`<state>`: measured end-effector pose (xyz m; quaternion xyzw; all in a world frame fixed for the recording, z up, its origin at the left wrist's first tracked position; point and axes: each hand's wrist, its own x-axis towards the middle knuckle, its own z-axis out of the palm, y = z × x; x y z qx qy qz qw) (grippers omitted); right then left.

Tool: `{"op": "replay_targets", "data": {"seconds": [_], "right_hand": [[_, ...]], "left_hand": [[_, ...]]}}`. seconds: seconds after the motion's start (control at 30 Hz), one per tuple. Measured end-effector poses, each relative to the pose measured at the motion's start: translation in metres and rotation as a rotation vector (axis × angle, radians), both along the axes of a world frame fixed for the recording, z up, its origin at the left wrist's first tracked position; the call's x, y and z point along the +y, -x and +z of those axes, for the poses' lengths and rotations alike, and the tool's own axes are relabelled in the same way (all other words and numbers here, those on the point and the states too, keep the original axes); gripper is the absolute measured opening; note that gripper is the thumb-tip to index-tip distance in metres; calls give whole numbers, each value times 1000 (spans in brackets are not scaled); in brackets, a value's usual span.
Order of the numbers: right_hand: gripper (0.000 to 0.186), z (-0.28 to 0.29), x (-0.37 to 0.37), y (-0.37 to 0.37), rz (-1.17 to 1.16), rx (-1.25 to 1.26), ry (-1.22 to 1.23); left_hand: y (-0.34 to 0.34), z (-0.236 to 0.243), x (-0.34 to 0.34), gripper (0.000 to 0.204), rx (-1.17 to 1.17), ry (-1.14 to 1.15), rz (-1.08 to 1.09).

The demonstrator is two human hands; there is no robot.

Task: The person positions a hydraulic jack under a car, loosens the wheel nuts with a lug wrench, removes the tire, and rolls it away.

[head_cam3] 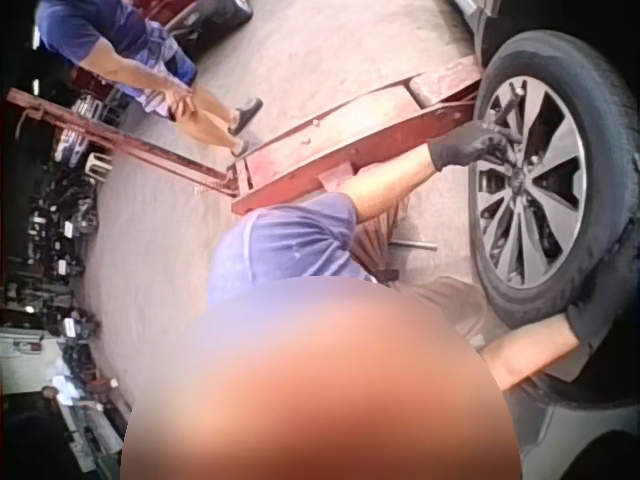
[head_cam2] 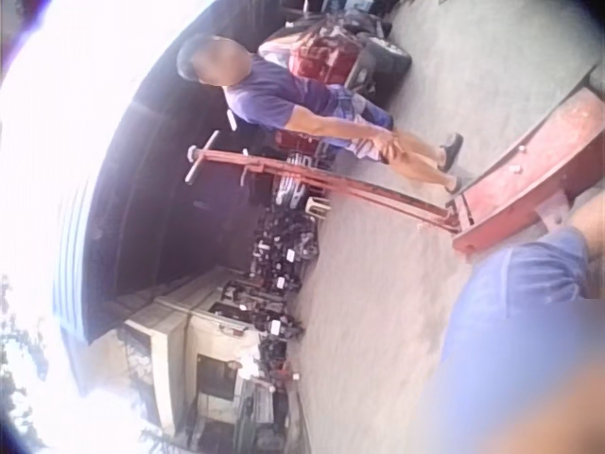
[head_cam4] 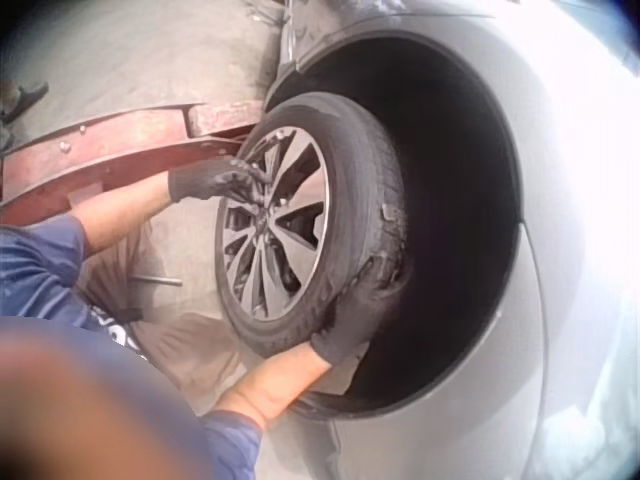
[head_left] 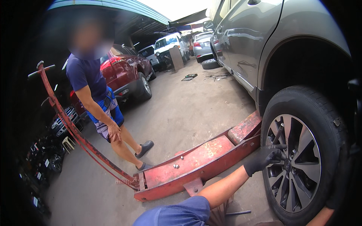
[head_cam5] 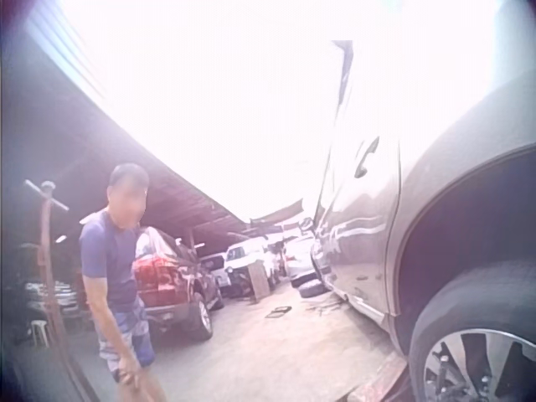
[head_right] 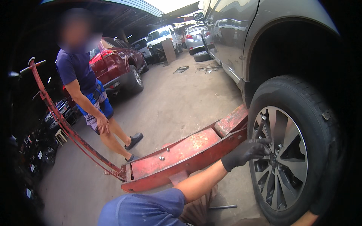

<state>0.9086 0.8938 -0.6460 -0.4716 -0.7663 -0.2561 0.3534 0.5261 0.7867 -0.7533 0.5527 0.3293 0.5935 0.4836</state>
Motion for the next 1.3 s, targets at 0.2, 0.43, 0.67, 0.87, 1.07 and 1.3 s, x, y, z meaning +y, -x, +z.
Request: {"op": "replay_targets", "data": {"seconds": [0.2, 0.43, 0.67, 0.87, 1.07, 1.3], "right_hand": [[52, -3, 0, -5, -1, -103, -116], [52, 5, 5, 3, -31, -126, -211], [52, 7, 5, 6, -149, -258, -253], [51, 10, 8, 3, -15, -223, -259], [48, 7, -4, 7, -16, 1, 27], [48, 8, -6, 12, -11, 24, -13]], "left_hand": [[68, -55, 40, 30, 789, -119, 939], [29, -180, 36, 39, 1053, 99, 1208], [-58, -150, -20, 61, 389, 498, 267], [-59, -52, -35, 58, -711, 642, -147], [-28, 6, -63, 46, 248, 204, 115], [9, 24, -49, 41, 790, 147, 288]]}}
